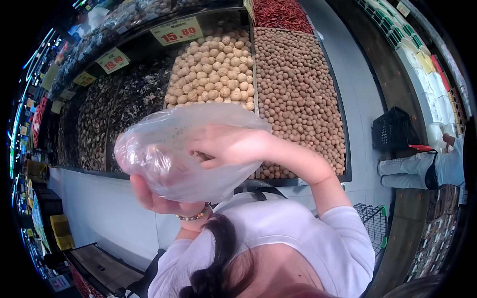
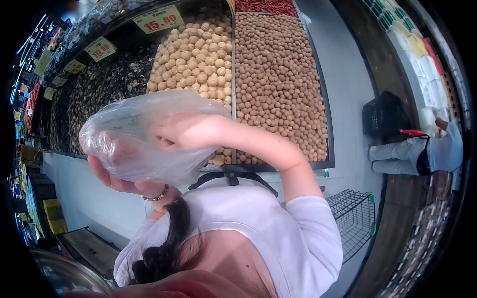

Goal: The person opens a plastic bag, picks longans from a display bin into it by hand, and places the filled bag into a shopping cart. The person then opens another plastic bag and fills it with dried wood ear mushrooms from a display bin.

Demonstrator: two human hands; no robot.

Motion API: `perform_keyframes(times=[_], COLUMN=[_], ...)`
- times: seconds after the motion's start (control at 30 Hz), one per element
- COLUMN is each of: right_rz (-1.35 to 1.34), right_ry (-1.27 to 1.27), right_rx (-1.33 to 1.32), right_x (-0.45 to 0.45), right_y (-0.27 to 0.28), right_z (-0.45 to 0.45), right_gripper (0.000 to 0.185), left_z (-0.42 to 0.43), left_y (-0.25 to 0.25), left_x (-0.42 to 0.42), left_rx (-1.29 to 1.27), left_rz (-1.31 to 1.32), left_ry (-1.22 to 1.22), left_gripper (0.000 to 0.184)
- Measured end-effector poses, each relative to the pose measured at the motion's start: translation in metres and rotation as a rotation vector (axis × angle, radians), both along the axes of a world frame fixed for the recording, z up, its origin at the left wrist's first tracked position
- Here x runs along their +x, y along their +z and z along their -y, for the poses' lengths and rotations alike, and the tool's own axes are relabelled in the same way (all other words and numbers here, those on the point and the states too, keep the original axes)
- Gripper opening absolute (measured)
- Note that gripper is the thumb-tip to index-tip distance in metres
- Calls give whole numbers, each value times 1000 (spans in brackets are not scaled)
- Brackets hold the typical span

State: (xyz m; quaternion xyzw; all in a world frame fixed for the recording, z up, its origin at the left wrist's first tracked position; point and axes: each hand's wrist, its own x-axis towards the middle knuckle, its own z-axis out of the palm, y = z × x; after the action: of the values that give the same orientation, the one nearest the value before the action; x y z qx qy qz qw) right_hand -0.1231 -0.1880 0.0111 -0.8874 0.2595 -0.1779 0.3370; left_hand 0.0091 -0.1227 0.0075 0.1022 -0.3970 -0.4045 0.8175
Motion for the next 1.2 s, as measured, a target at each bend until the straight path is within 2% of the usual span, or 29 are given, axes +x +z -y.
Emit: perform_keyframes(times=[0.07, 0.13, 0.17, 0.2, 0.27, 0.3, 0.33, 0.4, 0.43, 0.5, 0.53, 0.57, 0.7, 0.73, 0.8, 0.83, 0.93, 0.97, 1.1, 1.2], right_rz=[172, 288, 342, 479, 892, 974, 945, 629, 436, -113, -237, -262, -362, -365, -359, -385, -319, -356, -325, -287], right_ry=[59, 69, 76, 96, 54, -58, -358, -876, -1069, -1381, -1415, -1415, -1409, -1404, -1345, -1375, -1341, -1351, -1292, -1282], right_rx=[-258, 49, 201, 88, 311, 343, 264, -5, 28, -75, -59, -39, 5, -177, -100, -221, -263, -354, -369, -384], right_x=[-12, -33, -47, -65, -102, -123, -138, -178, -201, -236, -249, -251, -218, -209, -191, -185, -169, -166, -165, -167], right_y=[-14, 9, 23, 32, 16, 1, -13, -79, -122, -195, -223, -233, -222, -228, -221, -229, -229, -232, -229, -230], right_z=[-5, -10, -9, -4, 10, 28, 46, 104, 130, 160, 170, 173, 167, 167, 159, 159, 144, 141, 142, 144], right_gripper=[31, 30, 29, 27, 25, 24, 24, 29, 41, 53, 61, 60, 54, 51, 48, 47, 43, 37, 29, 26], left_z=[1, 2, 4, 5, 5, 4, 4, 2, 2, 1, 0, -2, -12, -12, -16, -18, -20, -20, -17, -17], left_y=[-2, -4, -3, -3, -2, 0, 1, 2, 3, 6, 7, 8, 13, 14, 17, 18, 19, 19, 21, 17], left_x=[-2, -2, -3, -4, 1, 4, 6, 6, 7, 9, 11, 14, 28, 31, 36, 38, 39, 38, 29, 27], left_rx=[26, 34, 9, -10, -32, -38, -45, -44, -38, -32, -34, -44, -80, -81, -63, -50, -17, -15, -128, -222], left_rz=[204, 354, 373, 379, 324, 291, 265, 218, 184, 92, 37, -37, -276, -315, -343, -353, -347, -340, -343, -519], left_ry=[397, 708, 747, 761, 712, 677, 651, 592, 539, 437, 381, 305, 28, -28, -72, -94, -148, -163, -327, -325], left_gripper=[63, 66, 66, 65, 65, 65, 64, 64, 63, 63, 62, 62, 61, 61, 60, 60, 59, 59, 52, 48])
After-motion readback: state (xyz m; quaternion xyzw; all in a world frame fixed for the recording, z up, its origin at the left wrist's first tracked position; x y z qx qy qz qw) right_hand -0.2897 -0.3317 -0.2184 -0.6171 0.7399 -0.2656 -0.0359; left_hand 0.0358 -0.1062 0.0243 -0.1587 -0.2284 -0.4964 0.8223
